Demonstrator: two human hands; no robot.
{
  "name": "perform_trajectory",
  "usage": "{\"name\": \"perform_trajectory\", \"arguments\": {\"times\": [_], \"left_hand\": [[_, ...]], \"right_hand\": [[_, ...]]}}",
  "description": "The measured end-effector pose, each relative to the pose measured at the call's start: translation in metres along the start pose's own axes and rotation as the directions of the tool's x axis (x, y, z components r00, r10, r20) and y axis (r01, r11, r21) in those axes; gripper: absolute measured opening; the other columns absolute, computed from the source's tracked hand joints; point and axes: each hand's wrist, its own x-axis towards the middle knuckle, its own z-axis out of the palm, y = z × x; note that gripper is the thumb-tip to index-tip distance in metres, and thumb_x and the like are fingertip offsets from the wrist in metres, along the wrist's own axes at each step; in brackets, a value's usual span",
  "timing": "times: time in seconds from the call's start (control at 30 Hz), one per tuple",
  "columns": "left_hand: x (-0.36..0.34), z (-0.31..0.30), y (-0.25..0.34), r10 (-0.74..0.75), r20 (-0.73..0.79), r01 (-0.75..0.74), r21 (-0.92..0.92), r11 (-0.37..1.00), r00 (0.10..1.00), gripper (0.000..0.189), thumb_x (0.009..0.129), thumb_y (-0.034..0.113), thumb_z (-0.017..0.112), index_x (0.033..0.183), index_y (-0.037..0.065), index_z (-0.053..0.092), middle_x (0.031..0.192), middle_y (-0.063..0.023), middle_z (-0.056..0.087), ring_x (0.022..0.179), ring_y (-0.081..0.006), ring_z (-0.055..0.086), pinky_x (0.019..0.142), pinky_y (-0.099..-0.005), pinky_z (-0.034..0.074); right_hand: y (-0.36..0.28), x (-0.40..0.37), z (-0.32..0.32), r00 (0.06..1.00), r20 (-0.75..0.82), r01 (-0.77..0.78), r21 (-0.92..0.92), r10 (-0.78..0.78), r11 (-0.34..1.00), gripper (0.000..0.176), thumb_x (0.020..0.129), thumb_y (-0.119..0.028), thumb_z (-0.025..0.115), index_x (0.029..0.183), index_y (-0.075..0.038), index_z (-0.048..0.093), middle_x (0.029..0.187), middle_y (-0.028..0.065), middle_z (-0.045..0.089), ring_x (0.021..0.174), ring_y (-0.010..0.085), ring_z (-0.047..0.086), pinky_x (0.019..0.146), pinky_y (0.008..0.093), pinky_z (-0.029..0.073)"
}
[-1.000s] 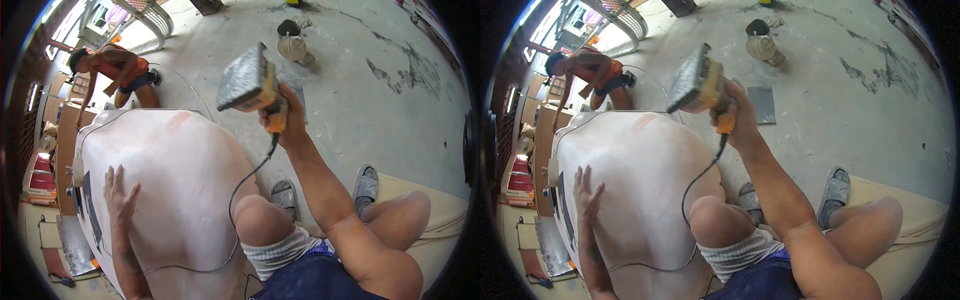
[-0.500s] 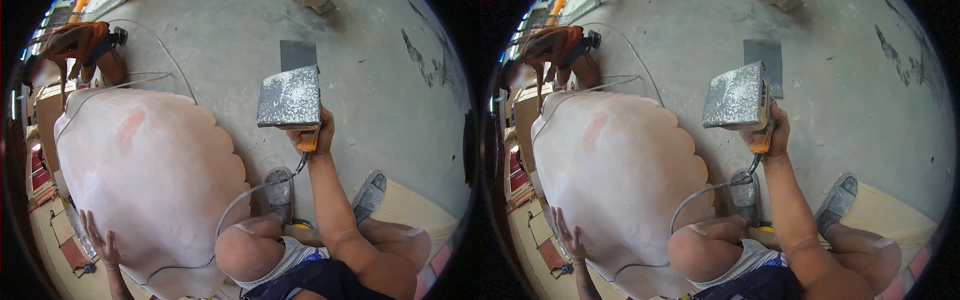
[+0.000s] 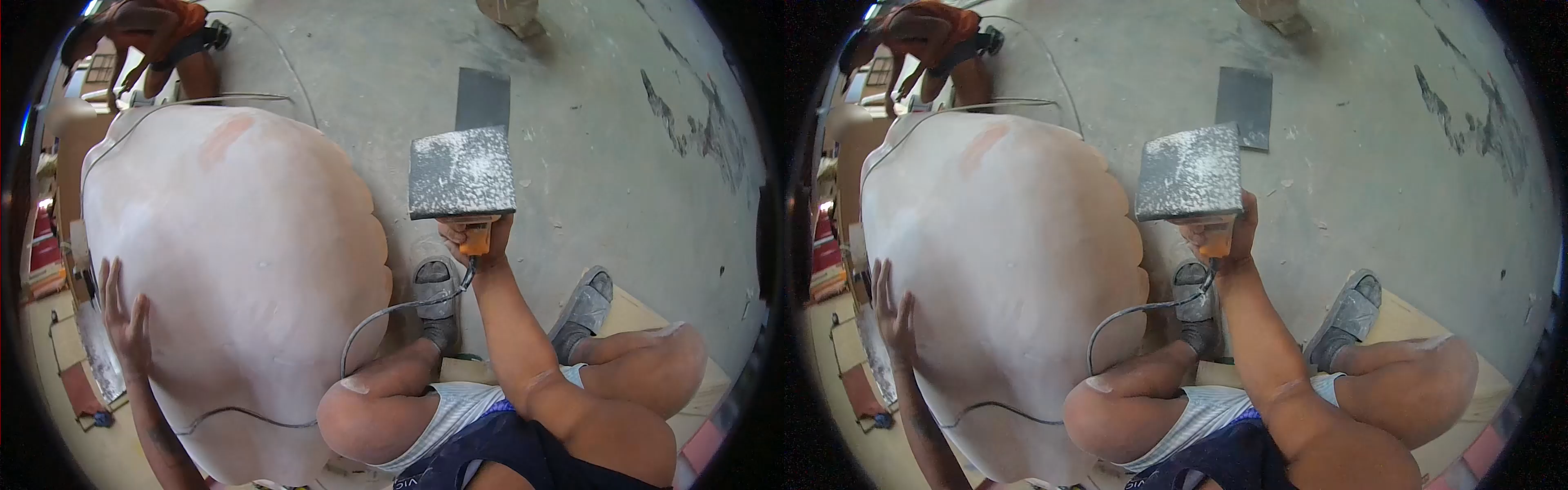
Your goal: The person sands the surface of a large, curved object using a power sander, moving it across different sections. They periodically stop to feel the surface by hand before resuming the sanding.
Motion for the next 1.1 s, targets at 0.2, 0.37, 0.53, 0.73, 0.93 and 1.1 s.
{"name": "perform_trajectory", "arguments": {"times": [0.2,0.37,0.53,0.73,0.93,1.1], "left_hand": [[-0.005,0.01,0.0,0.332,-0.208,-0.267,0.287,0.92,0.92,0.045,0.092,0.0,0.079,0.133,0.016,0.071,0.144,-0.0184,0.063,0.14,-0.038,0.058,0.111,-0.0454,0.054],[-0.003,0.021,-0.016,0.387,-0.264,-0.176,0.579,0.796,0.884,0.028,0.095,0.017,0.08,0.121,0.023,0.074,0.134,-0.0153,0.069,0.125,-0.038,0.067,0.101,-0.0452,0.059],[-0.003,0.034,-0.01,-0.119,-0.376,0.227,0.259,0.939,0.919,0.053,0.097,0.051,0.072,0.14,0.021,0.068,0.148,-0.0134,0.064,0.138,-0.0317,0.061,0.114,-0.0456,0.05],[0.003,0.033,-0.005,-0.33,-0.323,0.394,0.157,0.906,0.887,0.077,0.092,0.071,0.063,0.153,0.022,0.059,0.16,-0.0092,0.055,0.149,-0.0285,0.051,0.122,-0.0481,0.041],[0.01,0.026,0.002,-0.378,-0.282,0.429,0.146,0.891,0.882,0.075,0.093,0.067,0.066,0.153,0.022,0.059,0.162,-0.0093,0.053,0.15,-0.0292,0.049,0.122,-0.0503,0.04],[0.008,0.024,0.008,-0.404,-0.257,0.449,0.148,0.881,0.878,0.075,0.094,0.066,0.066,0.154,0.022,0.058,0.165,-0.0097,0.05,0.153,-0.0285,0.045,0.125,-0.0499,0.036]], "right_hand": [[0.016,-0.018,0.019,0.97,0.188,-0.153,-0.014,0.153,0.988,0.067,0.098,-0.059,0.065,0.129,0.0,0.063,0.096,0.0176,0.06,0.075,0.0218,0.058,0.042,0.0319,0.052],[0.027,-0.035,0.02,0.974,0.149,-0.176,0.025,0.17,0.984,0.057,0.097,-0.048,0.069,0.128,0.0,0.06,0.099,0.0168,0.061,0.067,0.0215,0.06,0.047,0.0295,0.054],[0.034,-0.03,0.023,0.998,-0.011,-0.064,0.023,0.064,0.998,0.055,0.092,-0.037,0.078,0.127,-0.001,0.058,0.101,0.014,0.061,0.067,0.0206,0.063,0.049,0.028,0.054],[0.021,-0.033,0.04,0.987,0.07,-0.136,-0.108,0.144,0.985,0.051,0.089,-0.047,0.081,0.115,-0.005,0.069,0.097,0.0106,0.072,0.061,0.0178,0.059,0.051,0.0278,0.053],[0.023,-0.033,0.057,0.999,-0.015,-0.047,-0.149,0.046,0.988,0.048,0.089,-0.05,0.079,0.108,-0.006,0.072,0.087,0.01,0.073,0.063,0.0199,0.062,0.052,0.0299,0.054],[0.036,-0.038,0.065,0.986,0.123,-0.106,-0.074,0.115,0.992,0.058,0.087,-0.048,0.082,0.119,-0.002,0.068,0.102,0.0157,0.07,0.067,0.0219,0.061,0.053,0.0315,0.056]]}}
